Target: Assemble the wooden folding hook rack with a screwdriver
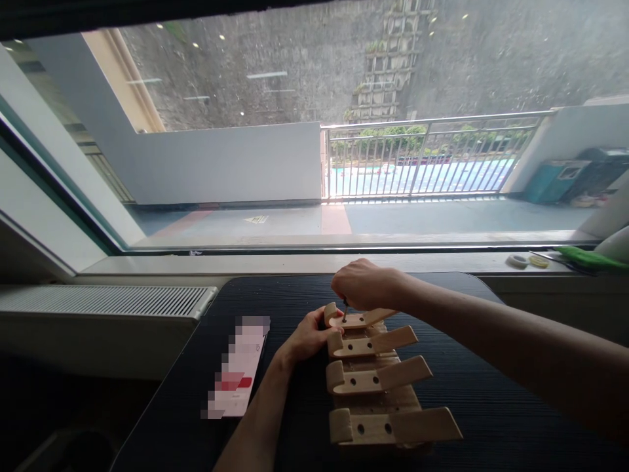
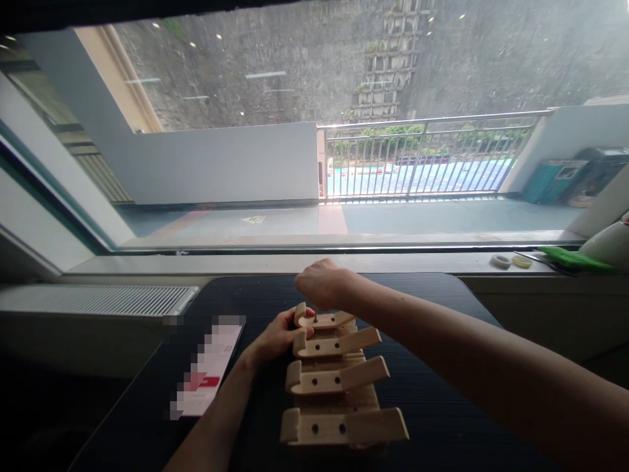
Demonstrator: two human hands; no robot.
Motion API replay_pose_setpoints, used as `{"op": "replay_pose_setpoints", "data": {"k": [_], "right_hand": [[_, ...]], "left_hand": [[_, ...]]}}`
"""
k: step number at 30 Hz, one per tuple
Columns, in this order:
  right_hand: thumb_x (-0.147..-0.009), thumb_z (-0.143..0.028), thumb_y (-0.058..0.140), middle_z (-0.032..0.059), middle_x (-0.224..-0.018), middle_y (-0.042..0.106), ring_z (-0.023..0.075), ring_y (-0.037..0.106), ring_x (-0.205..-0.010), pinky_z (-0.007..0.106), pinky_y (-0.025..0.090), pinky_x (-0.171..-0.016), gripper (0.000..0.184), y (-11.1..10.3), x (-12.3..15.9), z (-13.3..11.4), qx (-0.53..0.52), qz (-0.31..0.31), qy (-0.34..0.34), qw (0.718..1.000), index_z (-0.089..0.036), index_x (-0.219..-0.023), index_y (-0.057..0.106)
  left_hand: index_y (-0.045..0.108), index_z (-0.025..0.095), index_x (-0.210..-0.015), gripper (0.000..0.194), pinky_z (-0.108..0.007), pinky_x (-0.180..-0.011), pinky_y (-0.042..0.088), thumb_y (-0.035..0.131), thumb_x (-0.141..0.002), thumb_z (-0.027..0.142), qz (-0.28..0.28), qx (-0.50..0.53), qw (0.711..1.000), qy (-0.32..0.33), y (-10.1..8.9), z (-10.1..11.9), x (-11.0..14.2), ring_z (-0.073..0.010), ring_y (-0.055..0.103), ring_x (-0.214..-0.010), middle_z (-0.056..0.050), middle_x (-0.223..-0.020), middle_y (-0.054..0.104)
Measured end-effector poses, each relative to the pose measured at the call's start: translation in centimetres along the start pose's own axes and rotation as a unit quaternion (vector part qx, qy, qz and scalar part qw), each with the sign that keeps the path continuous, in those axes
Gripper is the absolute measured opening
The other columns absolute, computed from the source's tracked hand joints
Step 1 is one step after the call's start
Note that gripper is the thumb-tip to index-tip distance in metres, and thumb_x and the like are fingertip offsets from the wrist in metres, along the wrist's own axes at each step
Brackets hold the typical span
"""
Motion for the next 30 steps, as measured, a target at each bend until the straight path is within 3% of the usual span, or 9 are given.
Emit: {"op": "replay_pose_setpoints", "data": {"k": [10, 16, 21, 30], "right_hand": [[-0.072, -0.012, 0.055, 0.0119, -0.08, 0.069, 0.0201, 0.062, -0.072, 0.027, 0.04, -0.057, 0.019, 0.2, -0.2, -0.2, 0.018, -0.001, 0.016, 1.0, -0.011, -0.085, 0.069], [-0.073, -0.013, 0.057, 0.0102, -0.091, 0.069, 0.0206, 0.062, -0.081, 0.028, 0.04, -0.062, 0.026, -0.4, 0.2, -0.5, 0.018, -0.004, 0.011, 1.0, -0.015, -0.096, 0.068], [-0.072, -0.009, 0.056, 0.0078, -0.085, 0.07, 0.0197, 0.063, -0.076, 0.026, 0.039, -0.059, 0.022, -0.5, 0.3, -0.9, 0.015, -0.014, -0.006, 1.0, -0.015, -0.088, 0.069], [-0.07, -0.01, 0.057, 0.0114, -0.078, 0.07, 0.0207, 0.063, -0.074, 0.026, 0.039, -0.057, 0.02, 0.1, -0.4, -0.5, 0.022, -0.003, -0.009, 1.0, -0.012, -0.085, 0.07]], "left_hand": [[0.059, 0.014, -0.098, 0.042, -0.024, -0.072, 0.043, 0.076, -0.064, 0.031, -0.003, 0.01, 1.0, 0.002, 0.1, 0.1, 0.1, -0.013, 0.054, -0.075, -0.002, -0.084, 0.059], [0.059, 0.015, -0.098, 0.04, -0.024, -0.074, 0.043, 0.075, -0.064, 0.029, -0.003, 0.023, 1.0, 0.004, 0.1, 0.0, 0.1, -0.0129, 0.054, -0.076, -0.002, -0.086, 0.059], [0.059, 0.014, -0.099, 0.04, -0.025, -0.074, 0.043, 0.075, -0.065, 0.029, -0.002, 0.015, 1.0, 0.0, 0.0, 0.0, 0.1, -0.0143, 0.054, -0.078, -0.003, -0.087, 0.06], [0.059, 0.015, -0.1, 0.039, -0.025, -0.073, 0.043, 0.073, -0.067, 0.029, -0.006, -0.005, 1.0, -0.001, -0.2, -0.4, -0.2, -0.0144, 0.054, -0.078, -0.003, -0.087, 0.06]]}}
Point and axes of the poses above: each hand's wrist, its own x-axis away from the middle knuckle, its own y-axis out of the palm, z = x × y, the point moved 2 cm from there along -x, towards the middle knuckle
